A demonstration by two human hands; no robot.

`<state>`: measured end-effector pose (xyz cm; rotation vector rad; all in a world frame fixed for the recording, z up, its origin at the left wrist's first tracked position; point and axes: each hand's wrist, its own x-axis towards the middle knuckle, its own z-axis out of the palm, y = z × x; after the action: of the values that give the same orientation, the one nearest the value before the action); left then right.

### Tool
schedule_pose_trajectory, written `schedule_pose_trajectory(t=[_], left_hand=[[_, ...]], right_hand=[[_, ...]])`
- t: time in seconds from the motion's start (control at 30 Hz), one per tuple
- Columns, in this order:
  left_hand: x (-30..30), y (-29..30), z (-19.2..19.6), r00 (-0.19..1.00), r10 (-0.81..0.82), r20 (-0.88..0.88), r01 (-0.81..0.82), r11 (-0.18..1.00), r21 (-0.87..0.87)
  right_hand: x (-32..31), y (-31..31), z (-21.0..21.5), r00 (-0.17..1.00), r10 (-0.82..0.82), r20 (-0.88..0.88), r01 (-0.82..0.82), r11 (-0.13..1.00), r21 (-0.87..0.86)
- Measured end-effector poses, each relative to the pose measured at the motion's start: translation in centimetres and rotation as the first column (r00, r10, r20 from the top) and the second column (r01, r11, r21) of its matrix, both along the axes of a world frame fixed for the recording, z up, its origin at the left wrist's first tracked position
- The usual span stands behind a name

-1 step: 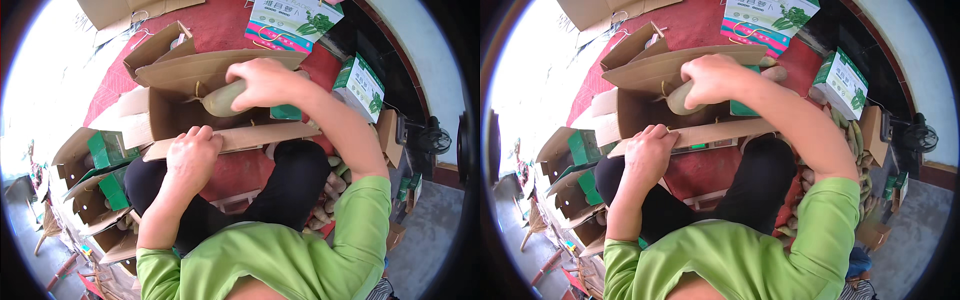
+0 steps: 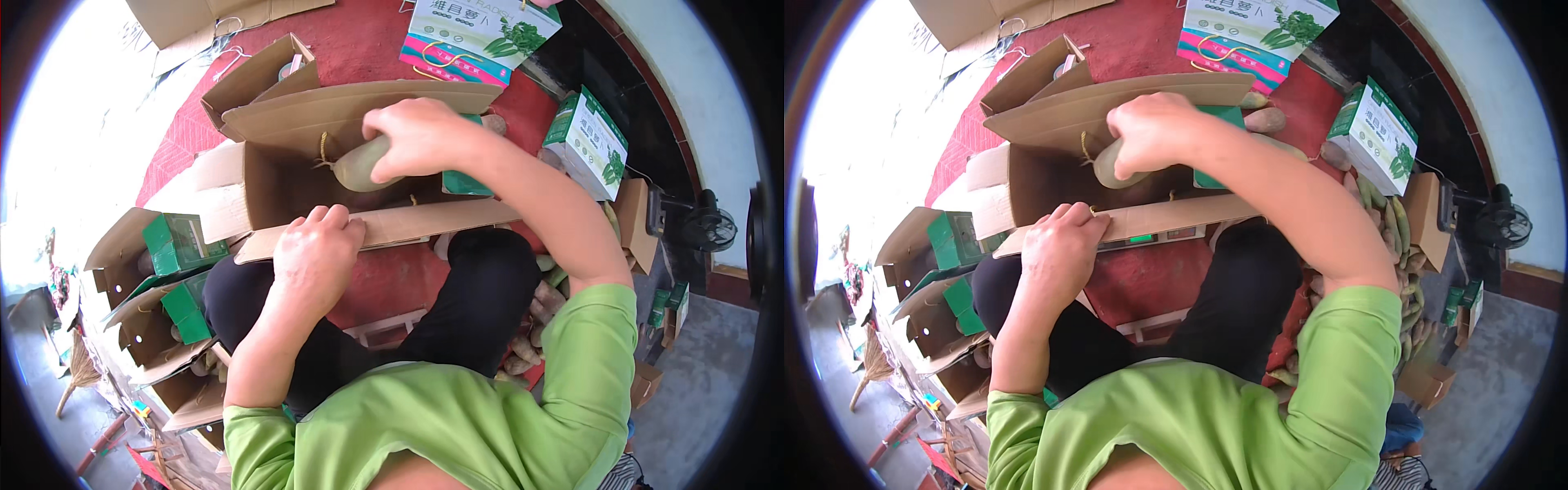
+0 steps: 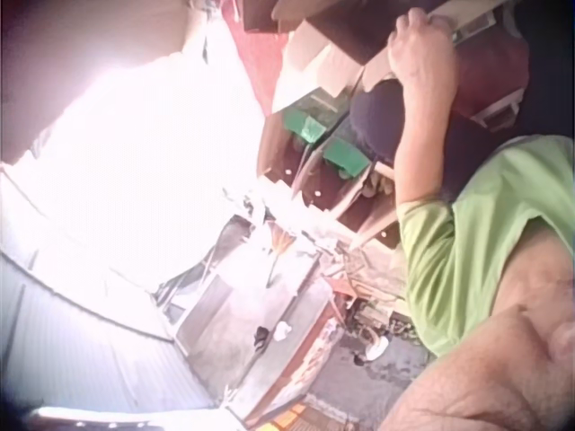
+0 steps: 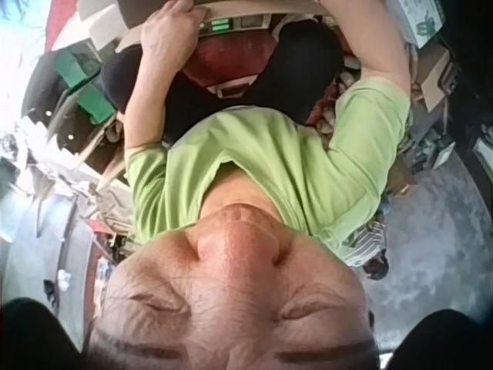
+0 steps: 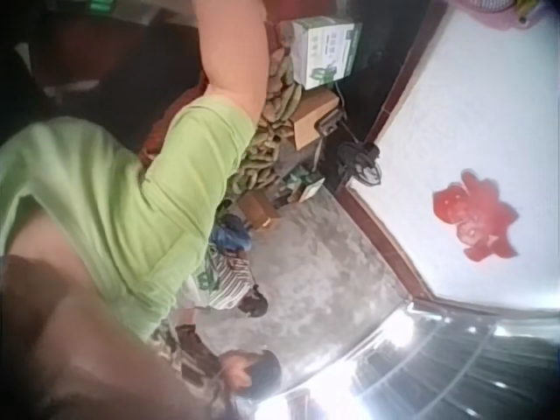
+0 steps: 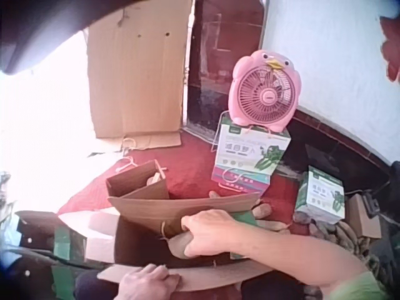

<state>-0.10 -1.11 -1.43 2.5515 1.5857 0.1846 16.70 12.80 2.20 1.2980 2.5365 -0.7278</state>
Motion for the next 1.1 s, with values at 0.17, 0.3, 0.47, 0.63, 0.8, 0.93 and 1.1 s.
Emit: schedule_pose_trajectory(t=[0.17, 0.3, 0.47, 0.63, 0.8, 0.93, 1.1], left_hand=[[-0.3, -0.2, -0.5, 1.000, -0.002, 0.021, 0.002, 1.000, 0.018], [-0.3, -0.3, -0.2, 0.999, 0.032, 0.013, -0.032, 0.998, -0.051], [-0.2, -0.2, -0.1, 1.000, 0.026, 0.005, -0.026, 0.997, -0.071], [-0.2, -0.1, 0.0, 1.000, 0.028, 0.011, -0.027, 0.999, -0.036], [0.3, 0.0, 0.6, 0.996, 0.084, 0.037, -0.082, 0.995, -0.048], [0.6, 0.0, 0.8, 0.994, 0.098, 0.037, -0.096, 0.993, -0.063], [0.7, -0.2, 1.3, 0.990, 0.115, 0.086, -0.104, 0.986, -0.127]], right_hand=[[-5.8, 0.6, -4.8, 0.912, 0.191, 0.364, -0.213, 0.977, 0.019], [-8.1, 0.4, -8.1, 0.875, 0.180, 0.449, -0.232, 0.971, 0.063], [-9.1, 0.4, -8.3, 0.918, 0.218, 0.331, -0.245, 0.969, 0.040], [-5.9, 0.6, -3.1, 0.970, 0.162, -0.181, -0.160, 0.987, 0.026], [2.2, -0.3, 2.2, 0.797, -0.089, -0.597, 0.084, 0.996, -0.036], [9.9, -1.9, 1.5, 0.609, -0.252, -0.752, 0.242, 0.962, -0.127], [17.6, -5.5, -6.2, 0.308, -0.546, -0.779, 0.557, 0.767, -0.318]])
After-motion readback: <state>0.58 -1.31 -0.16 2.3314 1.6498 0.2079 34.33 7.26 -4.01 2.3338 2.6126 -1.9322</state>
